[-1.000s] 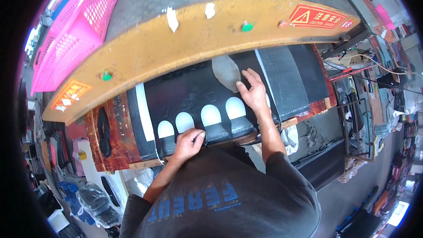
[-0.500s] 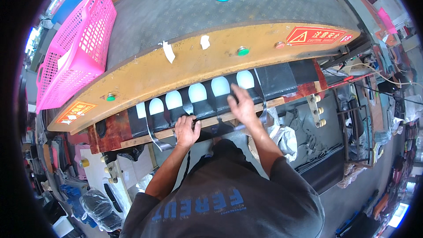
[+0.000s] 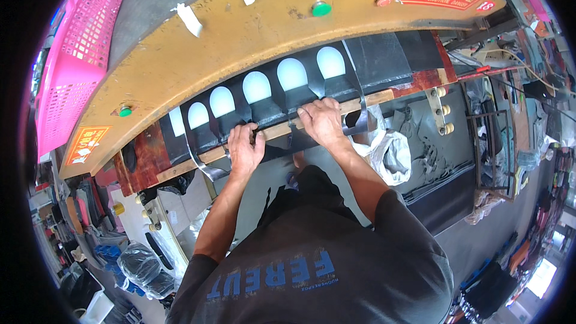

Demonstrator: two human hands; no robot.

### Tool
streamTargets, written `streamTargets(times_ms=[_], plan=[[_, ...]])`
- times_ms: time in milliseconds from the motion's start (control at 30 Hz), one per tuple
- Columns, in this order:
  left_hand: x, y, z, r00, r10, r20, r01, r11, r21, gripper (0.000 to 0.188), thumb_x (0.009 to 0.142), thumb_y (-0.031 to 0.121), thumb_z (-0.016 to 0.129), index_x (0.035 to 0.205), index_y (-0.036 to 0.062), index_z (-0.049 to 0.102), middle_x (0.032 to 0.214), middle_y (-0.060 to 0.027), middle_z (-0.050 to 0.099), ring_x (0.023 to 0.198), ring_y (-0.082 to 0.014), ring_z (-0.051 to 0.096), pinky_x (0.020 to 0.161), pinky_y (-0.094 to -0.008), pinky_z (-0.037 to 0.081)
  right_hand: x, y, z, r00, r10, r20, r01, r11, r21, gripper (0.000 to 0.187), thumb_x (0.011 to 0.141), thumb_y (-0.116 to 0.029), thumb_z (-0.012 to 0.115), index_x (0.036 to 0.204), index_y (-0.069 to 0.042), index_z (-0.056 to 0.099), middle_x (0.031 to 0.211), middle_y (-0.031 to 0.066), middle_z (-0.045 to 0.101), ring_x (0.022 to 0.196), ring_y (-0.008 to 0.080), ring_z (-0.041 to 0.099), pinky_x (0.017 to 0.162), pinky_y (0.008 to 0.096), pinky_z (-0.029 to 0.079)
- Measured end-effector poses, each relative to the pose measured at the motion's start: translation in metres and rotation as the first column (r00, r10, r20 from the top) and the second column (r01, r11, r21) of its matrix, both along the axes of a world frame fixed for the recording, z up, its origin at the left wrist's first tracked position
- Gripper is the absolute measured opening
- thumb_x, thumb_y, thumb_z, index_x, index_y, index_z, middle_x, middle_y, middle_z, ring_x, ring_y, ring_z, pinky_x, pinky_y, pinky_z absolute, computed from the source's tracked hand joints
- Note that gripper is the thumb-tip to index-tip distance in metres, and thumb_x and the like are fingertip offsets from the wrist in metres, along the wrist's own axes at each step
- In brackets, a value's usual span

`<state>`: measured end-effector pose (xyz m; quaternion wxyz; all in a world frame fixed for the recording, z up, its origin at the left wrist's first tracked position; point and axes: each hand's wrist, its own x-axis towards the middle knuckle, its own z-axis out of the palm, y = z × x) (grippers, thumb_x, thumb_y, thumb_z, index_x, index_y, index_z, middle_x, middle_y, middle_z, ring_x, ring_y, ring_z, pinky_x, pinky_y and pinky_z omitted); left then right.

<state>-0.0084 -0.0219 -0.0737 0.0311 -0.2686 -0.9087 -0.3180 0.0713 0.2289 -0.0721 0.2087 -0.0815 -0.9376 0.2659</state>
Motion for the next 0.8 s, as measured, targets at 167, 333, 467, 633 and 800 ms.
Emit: streamTargets(times_ms=[167, 333, 467, 633, 800], plan=[[0.049, -0.019, 0.003, 0.993, -0.031, 0.115, 0.018, 0.994, 0.109, 0.019, 0.092, 0.017, 0.073, 0.108, 0.0065, 0.071, 0.099, -0.014, 0.064, 0.092, -0.0364, 0.062, 0.085, -0.0481, 0.05, 0.049, -0.01, 0.035, 0.975, -0.033, 0.222, 0.045, 0.998, -0.047, 0.018, 0.09, -0.025, 0.076, 0.099, -0.01, 0.081, 0.101, 0.0097, 0.078, 0.104, 0.0316, 0.069, 0.108, 0.0557, 0.043], [0.087, -0.031, 0.024, 0.942, -0.045, 0.332, -0.061, 0.951, 0.302, 0.018, 0.093, 0.005, 0.073, 0.111, 0.0016, 0.071, 0.103, -0.0157, 0.066, 0.096, -0.0329, 0.066, 0.086, -0.0424, 0.055, 0.02, 0.017, 0.064, 0.981, -0.192, 0.023, 0.192, 0.981, -0.021, 0.055, 0.085, -0.034, 0.083, 0.13, -0.005, 0.072, 0.134, 0.0227, 0.068, 0.122, 0.0442, 0.062, 0.109, 0.053, 0.046], [0.08, -0.032, 0.027, 0.962, -0.082, 0.261, -0.014, 0.938, 0.346, 0.016, 0.096, 0.001, 0.069, 0.111, 0.0016, 0.071, 0.104, -0.0151, 0.068, 0.096, -0.0324, 0.067, 0.085, -0.041, 0.055, -0.032, -0.003, 0.049, 0.991, -0.121, 0.051, 0.117, 0.991, 0.064, 0.081, 0.077, -0.043, 0.088, 0.146, -0.009, 0.062, 0.153, 0.0296, 0.05, 0.137, 0.0521, 0.048, 0.113, 0.0597, 0.042], [0.105, -0.053, 0.019, 0.955, -0.077, 0.285, -0.043, 0.919, 0.392, 0.014, 0.097, 0.001, 0.069, 0.111, 0.0019, 0.073, 0.1, -0.0146, 0.069, 0.087, -0.0292, 0.068, 0.076, -0.0367, 0.055, -0.001, -0.02, 0.042, 0.99, -0.054, 0.132, 0.052, 0.998, 0.018, 0.065, 0.072, -0.032, 0.092, 0.133, -0.016, 0.076, 0.152, 0.0254, 0.054, 0.14, 0.0478, 0.049, 0.117, 0.0533, 0.043], [0.144, -0.074, 0.006, 0.954, -0.088, 0.287, -0.041, 0.91, 0.413, 0.015, 0.096, -0.001, 0.069, 0.109, 0.0023, 0.073, 0.098, -0.013, 0.068, 0.081, -0.0248, 0.067, 0.072, -0.0347, 0.055, 0.055, 0.047, 0.055, 0.998, -0.049, 0.035, 0.054, 0.476, -0.878, 0.053, 0.076, -0.01, 0.091, 0.127, -0.007, 0.079, 0.148, 0.013, 0.066, 0.139, 0.0279, 0.06, 0.115, 0.0402, 0.048]])
